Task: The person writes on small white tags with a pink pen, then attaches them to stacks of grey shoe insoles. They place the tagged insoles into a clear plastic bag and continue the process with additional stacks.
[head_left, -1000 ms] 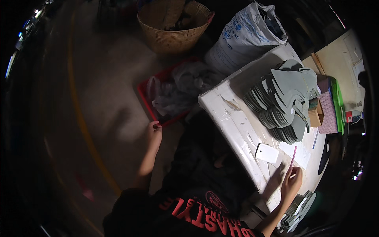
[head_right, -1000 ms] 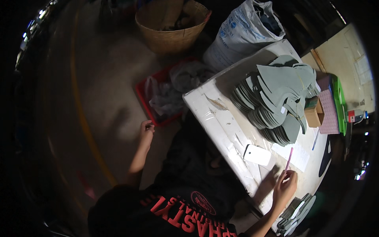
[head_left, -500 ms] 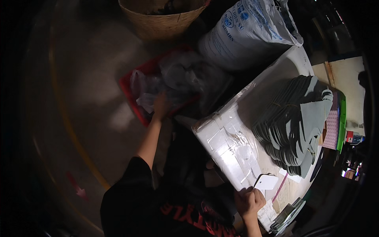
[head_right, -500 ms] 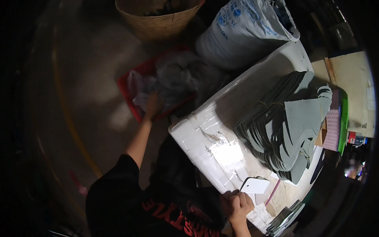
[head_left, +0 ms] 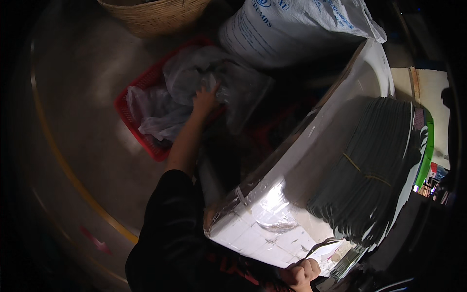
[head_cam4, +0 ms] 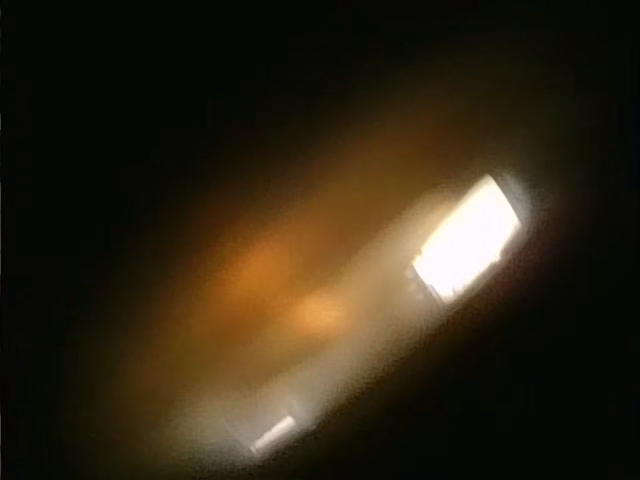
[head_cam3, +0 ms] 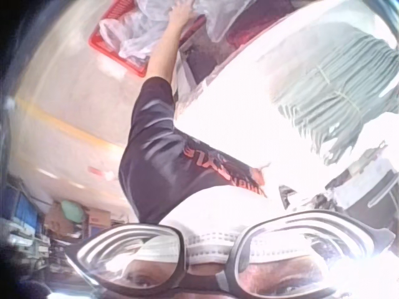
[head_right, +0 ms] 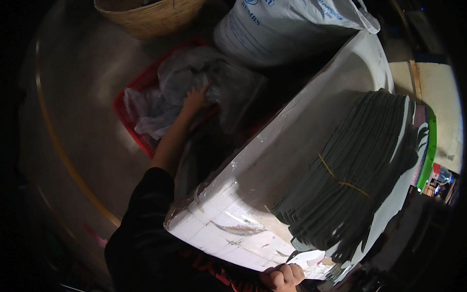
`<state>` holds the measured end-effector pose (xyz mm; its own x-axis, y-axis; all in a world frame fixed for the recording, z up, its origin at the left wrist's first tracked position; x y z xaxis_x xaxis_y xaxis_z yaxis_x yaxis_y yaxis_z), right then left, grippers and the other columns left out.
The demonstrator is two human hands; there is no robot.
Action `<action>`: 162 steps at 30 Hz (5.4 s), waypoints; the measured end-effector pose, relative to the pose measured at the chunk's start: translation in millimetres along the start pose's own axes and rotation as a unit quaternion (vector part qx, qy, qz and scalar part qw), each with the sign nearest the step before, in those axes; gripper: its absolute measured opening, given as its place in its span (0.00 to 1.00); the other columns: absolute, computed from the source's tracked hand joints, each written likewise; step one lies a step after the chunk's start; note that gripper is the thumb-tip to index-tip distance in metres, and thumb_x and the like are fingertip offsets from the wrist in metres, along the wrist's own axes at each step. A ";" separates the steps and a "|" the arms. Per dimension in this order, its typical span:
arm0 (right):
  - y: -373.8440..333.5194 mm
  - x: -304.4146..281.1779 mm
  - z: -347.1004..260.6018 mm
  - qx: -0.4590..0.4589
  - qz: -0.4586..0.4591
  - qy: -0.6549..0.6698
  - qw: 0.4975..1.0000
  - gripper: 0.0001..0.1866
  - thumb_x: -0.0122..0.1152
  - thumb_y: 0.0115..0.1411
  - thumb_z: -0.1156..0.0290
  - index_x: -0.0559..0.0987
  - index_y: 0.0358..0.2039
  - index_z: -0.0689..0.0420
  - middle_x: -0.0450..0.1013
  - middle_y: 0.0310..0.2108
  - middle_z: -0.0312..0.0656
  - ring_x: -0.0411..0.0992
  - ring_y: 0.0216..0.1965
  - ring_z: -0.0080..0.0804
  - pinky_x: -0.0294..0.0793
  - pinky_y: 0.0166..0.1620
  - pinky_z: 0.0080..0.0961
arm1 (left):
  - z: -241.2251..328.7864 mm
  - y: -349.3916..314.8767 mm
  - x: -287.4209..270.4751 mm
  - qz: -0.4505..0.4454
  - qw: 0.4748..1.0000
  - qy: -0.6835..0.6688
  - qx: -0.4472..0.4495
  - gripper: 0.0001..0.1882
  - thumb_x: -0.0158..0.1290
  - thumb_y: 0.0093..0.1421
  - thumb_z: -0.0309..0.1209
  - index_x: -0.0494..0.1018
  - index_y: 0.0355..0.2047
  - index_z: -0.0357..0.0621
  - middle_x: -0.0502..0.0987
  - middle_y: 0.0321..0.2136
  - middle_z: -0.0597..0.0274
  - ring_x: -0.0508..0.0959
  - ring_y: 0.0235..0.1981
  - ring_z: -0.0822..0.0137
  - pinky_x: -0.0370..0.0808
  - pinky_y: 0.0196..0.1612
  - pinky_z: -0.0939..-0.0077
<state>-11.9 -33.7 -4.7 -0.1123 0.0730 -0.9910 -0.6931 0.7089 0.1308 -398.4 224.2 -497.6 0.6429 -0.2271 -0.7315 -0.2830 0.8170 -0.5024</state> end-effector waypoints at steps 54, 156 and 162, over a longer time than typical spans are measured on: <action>19.1 -1.3 -2.9 0.007 0.033 0.050 0.998 0.20 0.76 0.49 0.73 0.68 0.24 0.51 0.68 0.22 0.36 0.66 0.20 0.35 0.63 0.24 0.34 | -36.6 -336.3 -314.4 0.314 0.756 -0.572 0.051 0.17 0.57 0.72 0.27 0.77 0.58 0.35 0.82 0.53 0.55 0.82 0.51 0.64 0.78 0.56 0.66; 92.6 -52.6 46.4 -0.108 -0.033 0.387 0.915 0.18 0.68 0.66 0.65 0.80 0.50 0.64 0.79 0.39 0.54 0.78 0.39 0.52 0.79 0.46 0.40 | 221.5 -500.5 -211.0 0.379 0.790 -0.138 0.463 0.21 0.44 0.56 0.12 0.66 0.51 0.34 0.71 0.59 0.40 0.72 0.58 0.43 0.68 0.65 0.50; 85.5 -48.0 42.0 -0.035 -0.045 0.347 0.936 0.21 0.63 0.69 0.59 0.81 0.52 0.64 0.82 0.43 0.60 0.81 0.47 0.60 0.81 0.50 0.47 | 216.1 -489.9 -204.8 0.365 0.787 -0.189 0.460 0.20 0.44 0.66 0.19 0.65 0.59 0.30 0.71 0.60 0.39 0.72 0.60 0.42 0.66 0.67 0.50</action>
<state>-35.9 52.8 52.8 -0.4695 -0.4759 -0.7437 -0.7647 0.6402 0.0731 -237.6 -15.0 -2.1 0.7636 0.5122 -0.3932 -0.1513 0.7339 0.6622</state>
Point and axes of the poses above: each hand's wrist, its own y-axis towards the middle knuckle, its own x-axis out of the palm, z = x × y, the point moved 5 cm from there along y, towards the middle knuckle
